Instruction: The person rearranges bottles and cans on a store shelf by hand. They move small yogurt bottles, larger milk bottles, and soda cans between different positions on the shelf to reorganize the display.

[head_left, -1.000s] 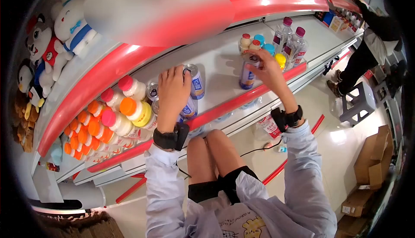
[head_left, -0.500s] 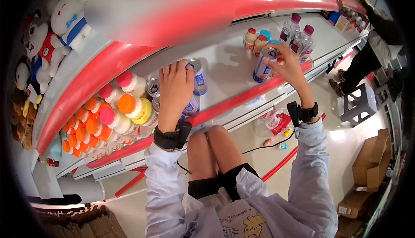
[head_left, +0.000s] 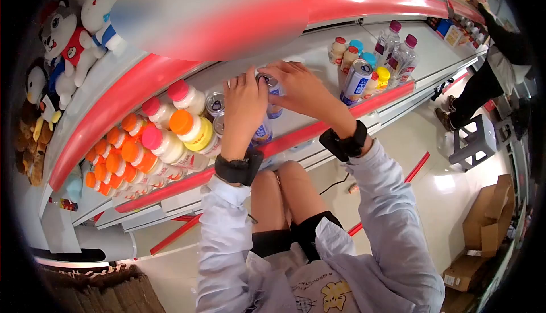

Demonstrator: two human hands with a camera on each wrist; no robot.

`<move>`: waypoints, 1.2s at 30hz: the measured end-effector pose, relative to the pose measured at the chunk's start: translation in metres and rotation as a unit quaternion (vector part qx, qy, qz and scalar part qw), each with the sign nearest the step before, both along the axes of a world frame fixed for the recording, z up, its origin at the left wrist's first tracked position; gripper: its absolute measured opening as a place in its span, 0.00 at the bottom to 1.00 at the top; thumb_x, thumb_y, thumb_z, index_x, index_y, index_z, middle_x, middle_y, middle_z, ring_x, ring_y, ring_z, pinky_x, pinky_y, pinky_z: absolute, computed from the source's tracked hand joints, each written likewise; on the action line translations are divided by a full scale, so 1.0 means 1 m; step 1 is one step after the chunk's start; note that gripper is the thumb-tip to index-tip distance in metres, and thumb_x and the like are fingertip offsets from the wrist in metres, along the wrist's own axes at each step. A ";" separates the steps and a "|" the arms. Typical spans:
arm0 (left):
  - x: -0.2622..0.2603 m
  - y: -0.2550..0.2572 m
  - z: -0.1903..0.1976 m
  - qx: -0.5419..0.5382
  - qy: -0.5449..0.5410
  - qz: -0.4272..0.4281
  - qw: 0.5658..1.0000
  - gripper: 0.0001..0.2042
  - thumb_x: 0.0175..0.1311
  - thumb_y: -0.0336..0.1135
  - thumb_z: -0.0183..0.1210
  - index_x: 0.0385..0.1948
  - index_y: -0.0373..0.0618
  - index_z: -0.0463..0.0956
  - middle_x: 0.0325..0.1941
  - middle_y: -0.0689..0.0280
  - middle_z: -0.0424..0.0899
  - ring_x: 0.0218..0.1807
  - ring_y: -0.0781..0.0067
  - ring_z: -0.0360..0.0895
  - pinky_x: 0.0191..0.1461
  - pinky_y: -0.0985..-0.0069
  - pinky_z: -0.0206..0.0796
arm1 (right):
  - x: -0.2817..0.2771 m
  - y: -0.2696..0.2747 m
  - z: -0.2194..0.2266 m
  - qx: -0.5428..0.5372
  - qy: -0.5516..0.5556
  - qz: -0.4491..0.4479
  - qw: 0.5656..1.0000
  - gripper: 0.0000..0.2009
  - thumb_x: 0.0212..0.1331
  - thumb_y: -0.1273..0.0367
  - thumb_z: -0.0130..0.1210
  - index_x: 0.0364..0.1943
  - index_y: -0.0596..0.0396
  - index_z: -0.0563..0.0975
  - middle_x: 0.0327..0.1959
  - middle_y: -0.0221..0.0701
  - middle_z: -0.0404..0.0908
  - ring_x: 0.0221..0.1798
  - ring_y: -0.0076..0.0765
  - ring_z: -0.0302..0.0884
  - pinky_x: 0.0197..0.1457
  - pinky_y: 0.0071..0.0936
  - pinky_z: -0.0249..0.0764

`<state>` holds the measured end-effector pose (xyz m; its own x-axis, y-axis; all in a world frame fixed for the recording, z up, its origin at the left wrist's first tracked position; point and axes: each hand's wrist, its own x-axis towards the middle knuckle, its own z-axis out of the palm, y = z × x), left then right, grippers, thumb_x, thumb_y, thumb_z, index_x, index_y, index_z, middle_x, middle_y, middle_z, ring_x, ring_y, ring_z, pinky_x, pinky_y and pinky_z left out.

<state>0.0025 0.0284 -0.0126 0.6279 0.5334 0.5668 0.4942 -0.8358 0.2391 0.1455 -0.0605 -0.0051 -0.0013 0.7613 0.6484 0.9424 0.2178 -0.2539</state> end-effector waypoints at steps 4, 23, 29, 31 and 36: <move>0.000 0.000 0.001 0.015 0.014 -0.005 1.000 0.21 0.69 0.41 0.48 0.56 0.34 0.71 0.46 0.46 0.82 0.54 0.45 0.75 0.69 0.44 0.54 | 0.007 0.005 0.004 -0.025 0.031 -0.022 0.999 0.21 0.54 0.65 0.65 0.52 0.56 0.77 0.49 0.40 0.79 0.49 0.47 0.79 0.55 0.37 0.74; 0.002 -0.009 0.003 0.016 -0.021 0.009 1.000 0.22 0.70 0.48 0.50 0.52 0.37 0.74 0.46 0.50 0.81 0.54 0.48 0.74 0.70 0.41 0.51 | 0.133 -0.066 0.012 -0.039 0.047 -0.171 0.983 0.18 0.53 0.70 0.61 0.50 0.57 0.78 0.46 0.44 0.79 0.47 0.52 0.80 0.51 0.37 0.76; 0.001 -0.006 -0.001 0.021 -0.015 -0.003 1.000 0.17 0.68 0.44 0.52 0.42 0.38 0.78 0.43 0.52 0.80 0.52 0.49 0.74 0.70 0.41 0.51 | 0.136 -0.061 0.003 -0.024 0.049 -0.166 0.985 0.19 0.53 0.73 0.59 0.53 0.57 0.78 0.49 0.43 0.78 0.49 0.50 0.79 0.53 0.37 0.74; 0.002 -0.005 -0.001 0.024 -0.019 -0.003 1.000 0.16 0.67 0.43 0.52 0.41 0.38 0.79 0.44 0.52 0.80 0.53 0.49 0.74 0.70 0.41 0.50 | 0.134 -0.062 0.005 -0.051 0.085 -0.174 0.980 0.19 0.54 0.75 0.59 0.52 0.58 0.77 0.53 0.42 0.78 0.54 0.49 0.77 0.58 0.36 0.72; -0.001 -0.007 0.008 -0.028 0.033 0.009 0.999 0.17 0.69 0.44 0.50 0.48 0.41 0.78 0.52 0.55 0.80 0.58 0.49 0.72 0.73 0.42 0.46 | 0.141 -0.066 0.003 -0.045 0.057 -0.181 0.981 0.18 0.54 0.75 0.58 0.52 0.58 0.77 0.51 0.43 0.77 0.54 0.49 0.77 0.58 0.35 0.72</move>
